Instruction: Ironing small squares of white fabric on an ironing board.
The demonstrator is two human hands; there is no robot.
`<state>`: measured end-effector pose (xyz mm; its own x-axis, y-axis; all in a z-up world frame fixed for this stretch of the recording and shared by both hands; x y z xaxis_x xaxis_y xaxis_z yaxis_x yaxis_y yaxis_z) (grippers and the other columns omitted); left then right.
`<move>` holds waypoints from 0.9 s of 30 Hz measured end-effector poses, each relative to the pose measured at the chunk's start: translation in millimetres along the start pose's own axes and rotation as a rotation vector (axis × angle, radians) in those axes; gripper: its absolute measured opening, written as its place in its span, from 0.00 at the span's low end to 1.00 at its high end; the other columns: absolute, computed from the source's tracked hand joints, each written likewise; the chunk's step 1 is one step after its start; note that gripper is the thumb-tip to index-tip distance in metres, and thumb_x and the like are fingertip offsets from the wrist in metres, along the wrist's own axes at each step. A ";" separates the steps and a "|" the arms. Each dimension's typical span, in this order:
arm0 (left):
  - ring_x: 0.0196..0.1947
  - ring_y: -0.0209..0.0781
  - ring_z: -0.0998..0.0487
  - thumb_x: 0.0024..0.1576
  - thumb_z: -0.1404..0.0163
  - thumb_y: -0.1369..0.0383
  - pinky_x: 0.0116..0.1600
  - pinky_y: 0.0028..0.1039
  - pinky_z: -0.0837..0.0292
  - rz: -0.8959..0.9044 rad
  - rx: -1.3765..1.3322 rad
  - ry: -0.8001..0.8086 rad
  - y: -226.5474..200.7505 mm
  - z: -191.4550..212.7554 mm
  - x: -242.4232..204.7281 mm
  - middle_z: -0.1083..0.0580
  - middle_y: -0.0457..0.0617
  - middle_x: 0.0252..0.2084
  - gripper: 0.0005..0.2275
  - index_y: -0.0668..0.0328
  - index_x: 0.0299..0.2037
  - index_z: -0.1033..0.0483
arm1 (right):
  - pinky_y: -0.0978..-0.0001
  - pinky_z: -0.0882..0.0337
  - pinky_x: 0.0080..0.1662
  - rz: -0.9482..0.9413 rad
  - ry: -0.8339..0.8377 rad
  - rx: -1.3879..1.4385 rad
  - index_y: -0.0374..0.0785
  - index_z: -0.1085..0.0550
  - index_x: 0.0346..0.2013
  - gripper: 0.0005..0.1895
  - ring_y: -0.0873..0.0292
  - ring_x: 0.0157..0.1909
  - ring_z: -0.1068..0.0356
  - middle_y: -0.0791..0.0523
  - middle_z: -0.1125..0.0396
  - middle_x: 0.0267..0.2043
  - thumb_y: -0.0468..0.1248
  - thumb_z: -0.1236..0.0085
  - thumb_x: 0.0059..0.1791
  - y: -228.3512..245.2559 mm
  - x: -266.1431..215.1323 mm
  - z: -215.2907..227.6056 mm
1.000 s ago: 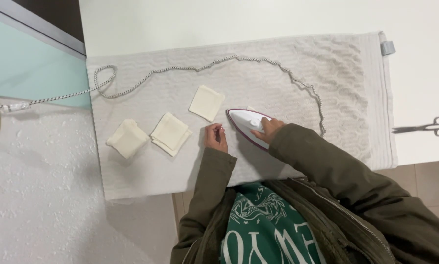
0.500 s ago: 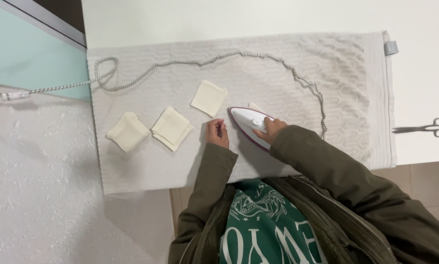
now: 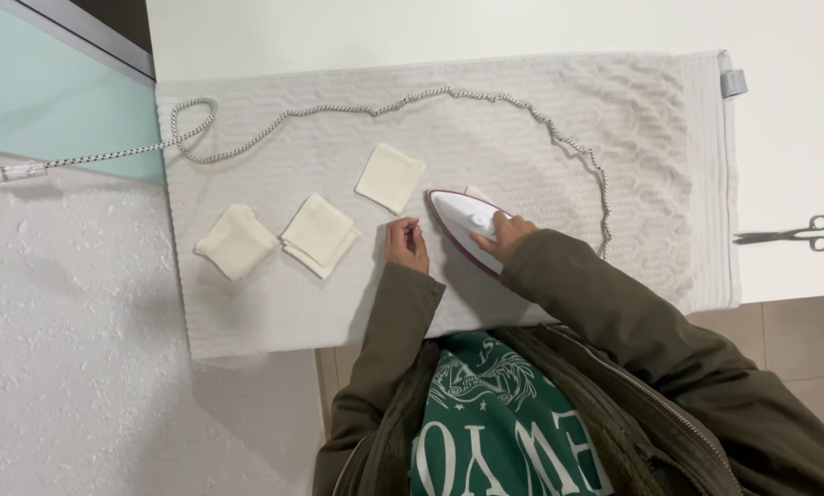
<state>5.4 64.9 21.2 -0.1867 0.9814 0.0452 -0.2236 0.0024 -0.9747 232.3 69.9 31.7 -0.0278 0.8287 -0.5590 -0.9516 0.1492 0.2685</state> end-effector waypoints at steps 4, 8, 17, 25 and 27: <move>0.35 0.47 0.25 0.60 0.49 0.76 0.40 0.33 0.26 -0.009 0.139 0.069 -5.2 -11.5 4.6 0.30 0.55 0.43 0.07 0.65 0.47 0.28 | 0.47 0.23 0.40 -0.023 -0.031 0.029 0.30 0.27 0.49 0.34 0.39 0.37 0.23 0.39 0.25 0.38 0.61 0.46 0.51 -4.1 7.8 11.1; 0.46 0.60 0.30 0.54 0.41 0.72 0.50 0.45 0.32 -0.358 0.446 0.143 -38.5 -22.8 -2.0 0.31 0.58 0.44 0.12 0.65 0.44 0.30 | 0.47 0.23 0.40 -0.082 -0.070 0.037 0.31 0.27 0.50 0.34 0.37 0.38 0.23 0.38 0.26 0.38 0.62 0.45 0.50 -13.7 9.4 12.6; 0.42 0.58 0.31 0.53 0.37 0.68 0.49 0.45 0.33 -0.259 0.586 0.193 -25.9 -41.3 9.2 0.33 0.56 0.40 0.14 0.63 0.37 0.32 | 0.47 0.23 0.41 -0.148 -0.069 0.085 0.31 0.28 0.52 0.36 0.38 0.39 0.23 0.37 0.27 0.41 0.63 0.47 0.51 -40.4 23.2 25.0; 0.43 0.56 0.30 0.56 0.41 0.68 0.49 0.43 0.31 -0.214 0.693 0.261 -36.8 -47.8 11.1 0.33 0.55 0.41 0.10 0.61 0.36 0.31 | 0.48 0.22 0.43 -0.211 -0.040 0.070 0.31 0.28 0.54 0.37 0.42 0.39 0.22 0.40 0.27 0.41 0.64 0.49 0.52 -61.5 19.9 50.7; 0.44 0.56 0.30 0.55 0.42 0.68 0.45 0.44 0.31 -0.238 0.802 0.237 -37.2 -52.6 8.3 0.32 0.55 0.42 0.11 0.62 0.37 0.32 | 0.49 0.22 0.44 -0.245 -0.041 0.112 0.32 0.28 0.55 0.36 0.43 0.39 0.22 0.41 0.26 0.41 0.63 0.50 0.52 -71.1 18.9 63.4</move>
Point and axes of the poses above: each hand's wrist, its own x-axis towards the middle knuckle, its own z-axis out of the back of the hand, y = z × x, the point moved 6 cm from there along x, towards the middle knuckle
